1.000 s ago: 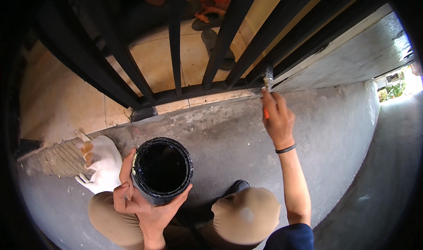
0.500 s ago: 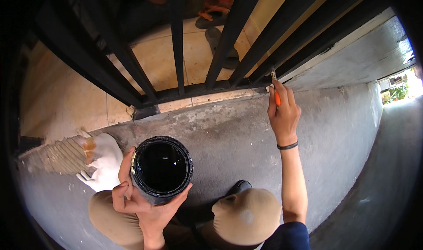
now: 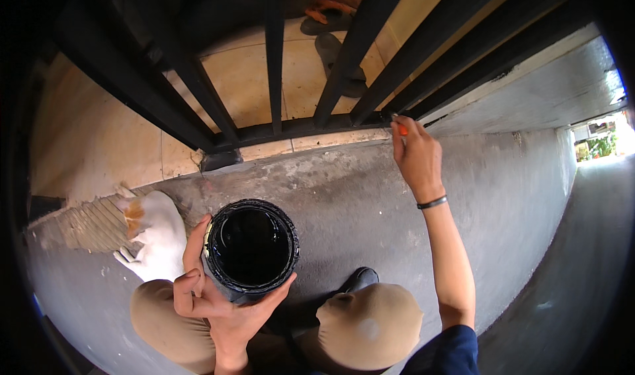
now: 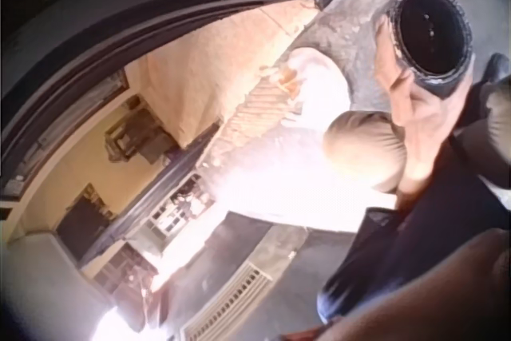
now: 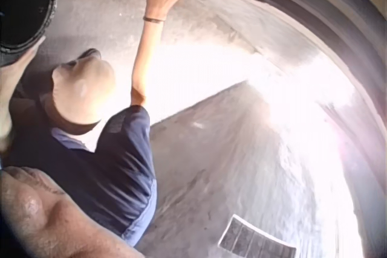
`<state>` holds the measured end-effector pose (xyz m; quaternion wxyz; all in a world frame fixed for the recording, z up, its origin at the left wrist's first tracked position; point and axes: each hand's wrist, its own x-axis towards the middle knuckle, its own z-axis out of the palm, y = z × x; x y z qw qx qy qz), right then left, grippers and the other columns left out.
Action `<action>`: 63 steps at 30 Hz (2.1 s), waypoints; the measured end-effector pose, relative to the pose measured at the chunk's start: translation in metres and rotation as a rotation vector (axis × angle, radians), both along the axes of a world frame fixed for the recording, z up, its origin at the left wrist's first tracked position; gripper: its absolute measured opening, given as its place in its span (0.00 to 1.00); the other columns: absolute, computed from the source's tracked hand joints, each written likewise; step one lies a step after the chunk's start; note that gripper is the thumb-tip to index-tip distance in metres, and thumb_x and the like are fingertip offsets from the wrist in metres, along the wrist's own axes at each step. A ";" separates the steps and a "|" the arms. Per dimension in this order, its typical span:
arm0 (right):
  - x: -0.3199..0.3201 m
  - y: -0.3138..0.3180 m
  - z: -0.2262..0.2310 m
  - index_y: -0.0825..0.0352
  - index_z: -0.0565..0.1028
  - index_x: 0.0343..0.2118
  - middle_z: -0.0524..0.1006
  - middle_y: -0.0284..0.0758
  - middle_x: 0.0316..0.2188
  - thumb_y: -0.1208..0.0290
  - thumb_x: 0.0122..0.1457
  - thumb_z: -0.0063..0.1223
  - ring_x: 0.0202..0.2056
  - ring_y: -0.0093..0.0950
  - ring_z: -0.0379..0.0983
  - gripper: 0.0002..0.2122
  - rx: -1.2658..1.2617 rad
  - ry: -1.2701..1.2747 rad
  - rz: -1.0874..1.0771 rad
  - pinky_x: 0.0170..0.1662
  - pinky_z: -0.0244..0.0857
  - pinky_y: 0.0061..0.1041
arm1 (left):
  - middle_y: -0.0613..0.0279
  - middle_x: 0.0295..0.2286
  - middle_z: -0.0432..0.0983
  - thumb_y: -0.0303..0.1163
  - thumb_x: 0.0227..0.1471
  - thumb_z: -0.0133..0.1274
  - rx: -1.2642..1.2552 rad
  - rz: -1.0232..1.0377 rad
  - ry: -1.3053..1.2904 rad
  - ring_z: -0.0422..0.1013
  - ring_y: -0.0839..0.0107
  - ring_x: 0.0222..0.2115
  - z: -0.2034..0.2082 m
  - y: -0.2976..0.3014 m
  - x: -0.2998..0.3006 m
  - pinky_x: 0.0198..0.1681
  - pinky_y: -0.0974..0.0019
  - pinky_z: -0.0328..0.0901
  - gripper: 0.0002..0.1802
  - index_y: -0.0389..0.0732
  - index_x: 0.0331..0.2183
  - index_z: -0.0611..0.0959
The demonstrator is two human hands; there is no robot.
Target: The person paints the metal bars of a fence using a brush and a bucket of black paint, dipping the brush into the bucket and applying the paint to different sections of the fence.
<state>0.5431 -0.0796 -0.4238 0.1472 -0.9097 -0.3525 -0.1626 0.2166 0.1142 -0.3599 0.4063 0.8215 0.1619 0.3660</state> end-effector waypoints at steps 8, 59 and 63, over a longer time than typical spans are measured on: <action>0.007 0.009 -0.005 0.66 0.81 0.47 0.84 0.42 0.36 0.68 0.70 0.59 0.29 0.46 0.82 0.09 -0.002 -0.025 0.033 0.32 0.75 0.38 | 0.29 0.61 0.61 0.24 0.36 0.82 -0.015 -0.001 -0.029 0.73 0.36 0.57 -0.003 0.001 -0.001 0.60 0.43 0.77 0.60 0.51 0.56 0.51; -0.027 0.070 -0.023 0.71 0.83 0.38 0.83 0.47 0.29 0.66 0.70 0.56 0.31 0.49 0.81 0.12 0.238 0.091 0.050 0.33 0.74 0.39 | 0.28 0.62 0.59 0.22 0.34 0.82 0.036 0.033 0.014 0.73 0.38 0.57 -0.001 -0.003 -0.005 0.59 0.46 0.77 0.63 0.51 0.56 0.49; -0.027 0.075 -0.024 0.71 0.83 0.41 0.84 0.50 0.34 0.68 0.70 0.57 0.33 0.50 0.83 0.11 0.329 0.178 0.181 0.35 0.77 0.36 | 0.28 0.62 0.59 0.23 0.34 0.82 0.040 0.044 0.028 0.73 0.38 0.57 0.004 -0.005 -0.004 0.59 0.45 0.77 0.63 0.51 0.56 0.49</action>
